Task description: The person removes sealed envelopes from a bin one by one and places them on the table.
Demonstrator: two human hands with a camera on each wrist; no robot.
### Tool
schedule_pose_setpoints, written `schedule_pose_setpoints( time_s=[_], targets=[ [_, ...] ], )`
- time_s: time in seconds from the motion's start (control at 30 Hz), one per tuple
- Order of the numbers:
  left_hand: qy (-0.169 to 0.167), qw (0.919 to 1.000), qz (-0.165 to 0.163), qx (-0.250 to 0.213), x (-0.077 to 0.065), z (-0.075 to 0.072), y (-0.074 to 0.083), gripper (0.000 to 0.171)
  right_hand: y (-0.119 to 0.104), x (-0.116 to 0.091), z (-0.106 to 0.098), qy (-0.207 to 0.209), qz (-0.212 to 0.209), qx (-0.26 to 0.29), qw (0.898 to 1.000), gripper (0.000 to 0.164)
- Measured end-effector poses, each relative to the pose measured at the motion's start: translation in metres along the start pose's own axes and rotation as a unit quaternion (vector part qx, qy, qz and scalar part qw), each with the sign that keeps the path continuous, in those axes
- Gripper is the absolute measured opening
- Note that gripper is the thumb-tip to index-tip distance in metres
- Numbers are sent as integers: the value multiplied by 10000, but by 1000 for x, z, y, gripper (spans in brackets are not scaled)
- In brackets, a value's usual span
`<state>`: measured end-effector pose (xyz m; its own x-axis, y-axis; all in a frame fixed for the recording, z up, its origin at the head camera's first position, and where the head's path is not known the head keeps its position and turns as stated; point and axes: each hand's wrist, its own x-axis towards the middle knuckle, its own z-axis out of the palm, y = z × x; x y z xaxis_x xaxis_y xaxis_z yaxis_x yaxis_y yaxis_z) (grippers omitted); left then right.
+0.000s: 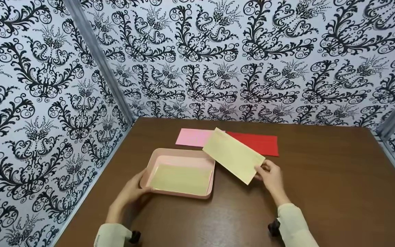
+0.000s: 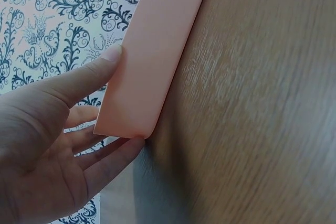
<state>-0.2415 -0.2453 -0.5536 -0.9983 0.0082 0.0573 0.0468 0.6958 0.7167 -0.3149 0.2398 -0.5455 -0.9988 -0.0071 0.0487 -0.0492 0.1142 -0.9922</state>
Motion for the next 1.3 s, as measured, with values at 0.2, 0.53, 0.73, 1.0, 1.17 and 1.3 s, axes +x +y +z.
schedule_pose_setpoints(
  time_s=[0.2,0.53,0.73,1.0,1.17,1.3],
  targets=[
    [30,9999,120,65,0,0,-2,88,0,-1,-4,-40,46,-28,10000,37],
    [50,9999,145,72,1,0,-2,87,-1,-3,-10,42,94,-118,9999,39],
    [49,9999,120,30,1,0,-2,87,-1,-4,-15,-12,137,-190,9997,43],
    [-27,10000,53,21,2,0,-3,89,1,-5,-20,112,101,221,9996,18],
    [-7,10000,94,27,2,0,-3,89,2,-5,-23,160,40,-20,9999,21],
    [13,9998,208,65,2,0,-3,89,2,-6,-25,235,83,-140,9996,24]
  ],
)
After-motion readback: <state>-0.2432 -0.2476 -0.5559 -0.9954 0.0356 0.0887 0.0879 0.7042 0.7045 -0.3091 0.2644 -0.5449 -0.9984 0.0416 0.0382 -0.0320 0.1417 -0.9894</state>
